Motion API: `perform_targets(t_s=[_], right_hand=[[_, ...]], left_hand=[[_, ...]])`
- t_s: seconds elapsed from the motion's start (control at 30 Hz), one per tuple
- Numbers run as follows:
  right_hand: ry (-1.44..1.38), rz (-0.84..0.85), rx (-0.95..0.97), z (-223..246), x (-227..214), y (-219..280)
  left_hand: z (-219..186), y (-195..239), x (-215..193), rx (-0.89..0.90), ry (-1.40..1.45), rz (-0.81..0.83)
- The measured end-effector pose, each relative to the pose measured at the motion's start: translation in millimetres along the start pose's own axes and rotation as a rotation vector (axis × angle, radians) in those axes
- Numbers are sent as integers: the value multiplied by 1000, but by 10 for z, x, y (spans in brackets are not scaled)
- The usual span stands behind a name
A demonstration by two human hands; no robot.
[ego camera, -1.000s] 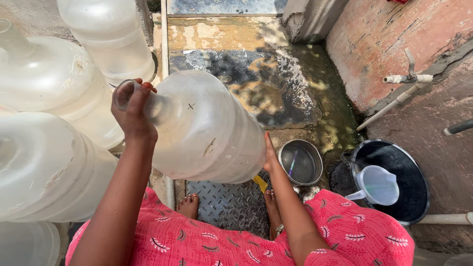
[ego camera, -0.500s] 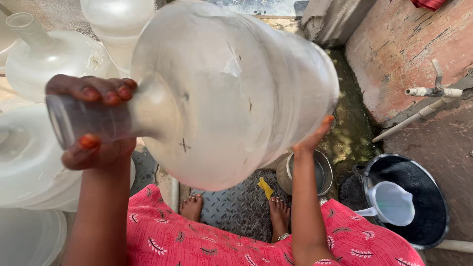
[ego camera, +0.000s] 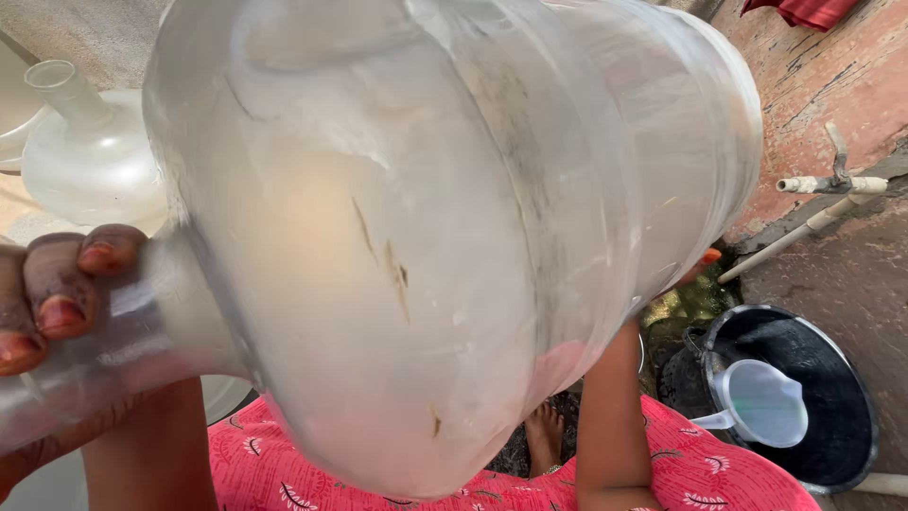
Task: The person scrubs the exterior of a plastic water jug with a sponge and then puts small dark items inside the jug and shakes it.
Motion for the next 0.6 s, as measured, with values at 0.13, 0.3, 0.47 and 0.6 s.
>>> perform_targets(t_s=[0.13, 0.3, 0.47, 0.6], right_hand=[[-96, -39, -109, -698, -254, 207], [135, -144, 828, -1754, -389, 905], [300, -194, 411, -915, -187, 459], [222, -104, -33, -122, -115, -32]], left_hand=[[513, 76, -173, -108, -136, -136], [1189, 296, -577, -367, -485, -844], [647, 106, -496, -219, -286, -388], [31, 14, -172, -26, -93, -89]])
Point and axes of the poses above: each hand's wrist, its own y-axis away from the middle knuckle, its own x-axis out of the palm, z = x × y, the point moved 4 cm from there along -y, towards the middle knuckle, and after that the axes turned 10 degrees about z, right-handed, at the moved point
